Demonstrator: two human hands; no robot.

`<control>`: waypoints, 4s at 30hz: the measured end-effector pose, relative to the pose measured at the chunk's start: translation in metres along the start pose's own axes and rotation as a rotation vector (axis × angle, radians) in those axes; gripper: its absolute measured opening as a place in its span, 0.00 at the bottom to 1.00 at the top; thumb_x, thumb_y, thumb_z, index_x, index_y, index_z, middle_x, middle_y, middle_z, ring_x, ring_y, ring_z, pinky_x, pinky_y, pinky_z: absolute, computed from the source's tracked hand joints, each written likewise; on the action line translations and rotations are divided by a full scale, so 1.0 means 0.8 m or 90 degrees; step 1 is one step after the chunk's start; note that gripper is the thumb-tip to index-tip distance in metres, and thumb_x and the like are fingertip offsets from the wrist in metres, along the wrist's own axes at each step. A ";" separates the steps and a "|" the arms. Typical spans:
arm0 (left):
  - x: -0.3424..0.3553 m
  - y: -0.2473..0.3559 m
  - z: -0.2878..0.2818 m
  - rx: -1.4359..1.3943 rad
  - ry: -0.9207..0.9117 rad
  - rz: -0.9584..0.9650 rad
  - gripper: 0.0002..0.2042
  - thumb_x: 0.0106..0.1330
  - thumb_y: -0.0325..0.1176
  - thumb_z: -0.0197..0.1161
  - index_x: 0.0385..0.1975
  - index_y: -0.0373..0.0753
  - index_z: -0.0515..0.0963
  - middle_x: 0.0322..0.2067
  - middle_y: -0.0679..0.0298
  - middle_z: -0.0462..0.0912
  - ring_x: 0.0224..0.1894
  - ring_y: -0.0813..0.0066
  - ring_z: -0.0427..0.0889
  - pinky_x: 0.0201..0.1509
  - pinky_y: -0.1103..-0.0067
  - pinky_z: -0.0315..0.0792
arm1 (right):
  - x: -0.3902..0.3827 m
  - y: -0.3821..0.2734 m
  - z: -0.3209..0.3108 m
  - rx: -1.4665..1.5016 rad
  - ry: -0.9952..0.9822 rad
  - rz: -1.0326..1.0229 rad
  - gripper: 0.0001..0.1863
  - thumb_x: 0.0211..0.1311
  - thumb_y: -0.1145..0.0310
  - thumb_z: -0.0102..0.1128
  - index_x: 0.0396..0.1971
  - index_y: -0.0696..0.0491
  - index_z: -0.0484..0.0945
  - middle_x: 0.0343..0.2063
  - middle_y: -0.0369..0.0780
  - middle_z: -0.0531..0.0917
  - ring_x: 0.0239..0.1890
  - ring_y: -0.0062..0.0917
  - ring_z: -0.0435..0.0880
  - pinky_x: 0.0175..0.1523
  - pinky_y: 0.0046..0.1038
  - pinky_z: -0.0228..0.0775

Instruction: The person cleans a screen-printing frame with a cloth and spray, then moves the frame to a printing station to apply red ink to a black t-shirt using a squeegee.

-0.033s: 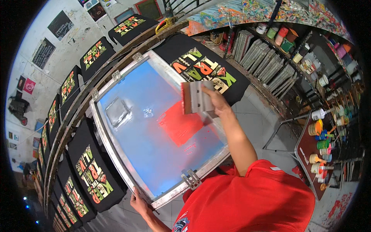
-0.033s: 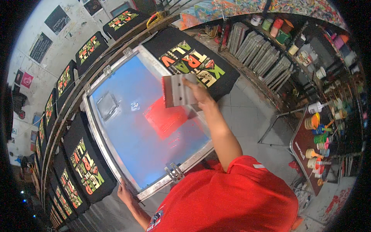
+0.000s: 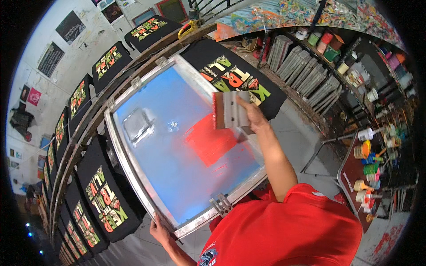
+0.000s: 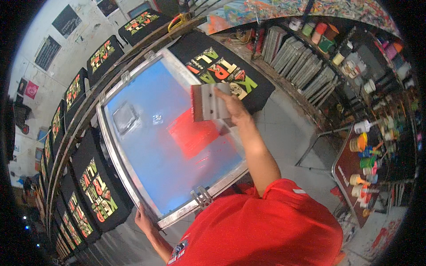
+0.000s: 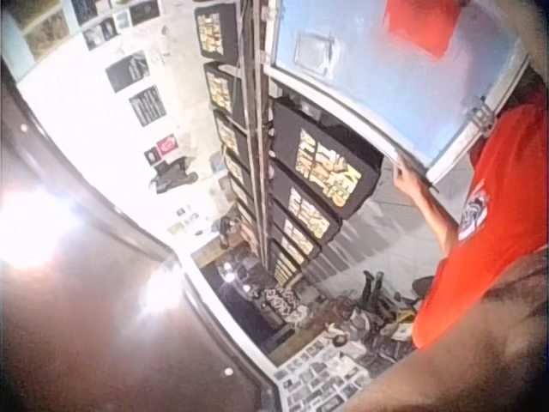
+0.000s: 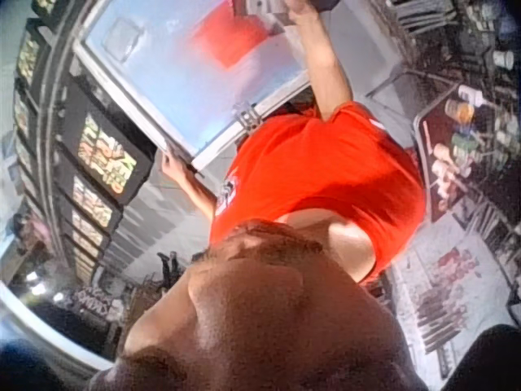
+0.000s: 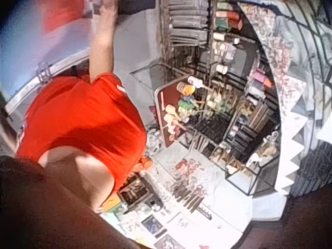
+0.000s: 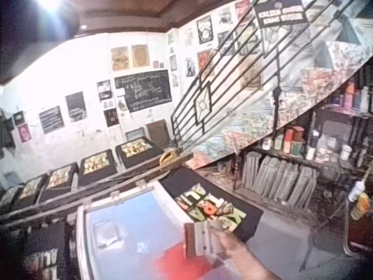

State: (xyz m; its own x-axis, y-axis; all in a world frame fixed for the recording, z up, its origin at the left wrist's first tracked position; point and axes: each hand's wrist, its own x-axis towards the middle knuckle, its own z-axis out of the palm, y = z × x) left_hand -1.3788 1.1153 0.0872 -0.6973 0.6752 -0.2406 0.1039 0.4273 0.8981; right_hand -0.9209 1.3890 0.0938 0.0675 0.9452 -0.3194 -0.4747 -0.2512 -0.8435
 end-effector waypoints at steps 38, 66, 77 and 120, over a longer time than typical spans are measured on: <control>-0.120 0.104 0.415 0.038 0.016 -0.129 0.22 0.70 0.46 0.67 0.48 0.29 0.85 0.34 0.62 0.88 0.34 0.82 0.79 0.38 0.79 0.75 | 0.243 -0.202 -0.290 0.009 0.007 0.055 0.35 0.73 0.47 0.57 0.69 0.55 0.64 0.64 0.41 0.74 0.64 0.34 0.74 0.67 0.35 0.66; -0.116 0.054 0.429 0.025 0.066 -0.096 0.23 0.67 0.48 0.69 0.37 0.27 0.87 0.22 0.67 0.82 0.25 0.84 0.74 0.28 0.80 0.69 | 0.193 -0.236 -0.224 -0.557 -0.234 -0.190 0.20 0.55 0.65 0.78 0.45 0.60 0.84 0.40 0.36 0.87 0.39 0.19 0.83 0.47 0.26 0.75; -0.100 0.037 0.432 0.049 0.057 -0.084 0.23 0.68 0.50 0.68 0.36 0.30 0.87 0.22 0.69 0.81 0.25 0.84 0.71 0.29 0.80 0.67 | 0.218 -0.187 -0.174 -1.052 -0.404 -0.607 0.13 0.50 0.71 0.72 0.38 0.48 0.85 0.34 0.40 0.88 0.41 0.36 0.85 0.54 0.38 0.66; -0.099 0.038 0.434 0.022 0.068 -0.094 0.23 0.67 0.47 0.70 0.44 0.28 0.86 0.26 0.66 0.84 0.29 0.83 0.75 0.33 0.81 0.71 | 0.188 -0.193 -0.173 -1.077 -0.392 -0.615 0.12 0.50 0.81 0.58 0.33 0.49 0.83 0.31 0.38 0.84 0.41 0.35 0.83 0.58 0.42 0.64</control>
State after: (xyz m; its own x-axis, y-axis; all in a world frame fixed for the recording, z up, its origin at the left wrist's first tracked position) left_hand -1.0745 1.2836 0.0061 -0.7778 0.5369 -0.3267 0.0181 0.5387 0.8423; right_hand -0.7162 1.5412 0.1159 -0.6712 0.7023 0.2372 0.6714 0.7115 -0.2073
